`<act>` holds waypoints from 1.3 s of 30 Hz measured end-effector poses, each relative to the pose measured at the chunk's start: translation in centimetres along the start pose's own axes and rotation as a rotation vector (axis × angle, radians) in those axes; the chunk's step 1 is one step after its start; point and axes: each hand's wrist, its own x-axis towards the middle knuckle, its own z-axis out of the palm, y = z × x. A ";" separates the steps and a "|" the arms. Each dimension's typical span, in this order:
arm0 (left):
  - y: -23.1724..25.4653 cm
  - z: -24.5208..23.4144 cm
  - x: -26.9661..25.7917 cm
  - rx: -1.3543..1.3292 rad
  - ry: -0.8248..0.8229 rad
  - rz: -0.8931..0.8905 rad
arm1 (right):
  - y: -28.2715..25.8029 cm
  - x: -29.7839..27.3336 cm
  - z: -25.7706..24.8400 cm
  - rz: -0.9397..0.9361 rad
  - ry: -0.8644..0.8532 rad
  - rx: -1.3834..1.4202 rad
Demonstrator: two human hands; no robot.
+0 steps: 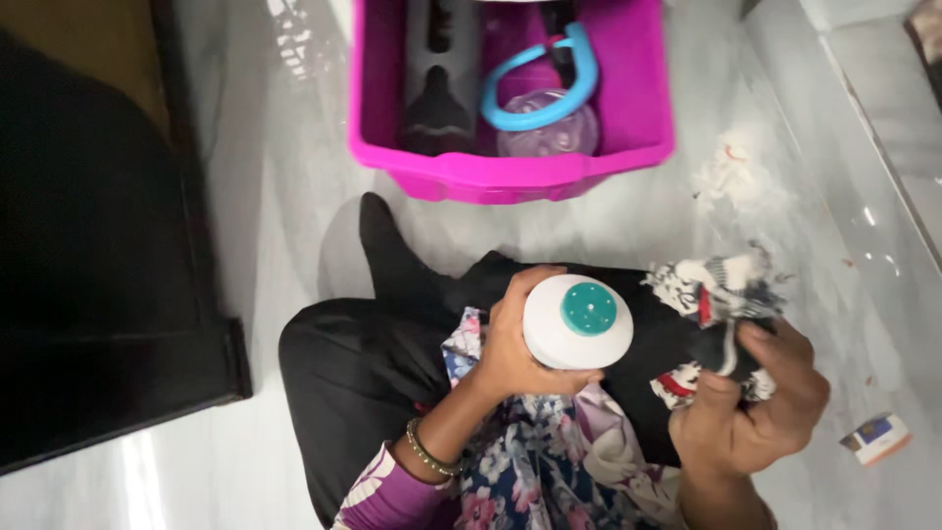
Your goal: The person sits on the floor and wipes a hairbrush, a plastic container, a blue plastic ring, and a white bottle with a cloth. After wiping each item, the person places it into a pink drawer of a multi-drawer unit and then wipes the exterior of the drawer unit.
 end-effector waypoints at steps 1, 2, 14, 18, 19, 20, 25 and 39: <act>-0.1 -0.6 0.1 0.031 0.017 0.037 | -0.7 1.0 0.7 -0.029 -0.081 -0.004; 0.0 -0.9 0.2 0.061 0.033 0.074 | -1.5 2.0 1.5 -0.073 -0.219 -0.038; -0.3 -1.0 0.7 0.398 0.073 0.205 | -4.2 7.7 7.6 -0.139 -0.920 -0.828; -0.5 -0.3 0.8 0.452 0.084 0.202 | -3.5 7.5 7.8 0.006 -0.859 -0.951; -0.7 -0.2 0.8 0.439 0.089 0.207 | -3.3 7.3 7.7 -0.091 -0.803 -0.850; -0.9 -0.3 0.9 0.428 0.095 0.212 | -3.0 7.0 7.7 -0.187 -0.744 -0.745; -2.2 -1.8 1.2 0.265 0.023 0.157 | 0.3 6.0 7.2 -0.635 -0.720 -0.175; -3.5 -1.0 0.4 0.526 -0.028 0.345 | -3.8 4.0 8.7 -0.731 -0.621 -0.757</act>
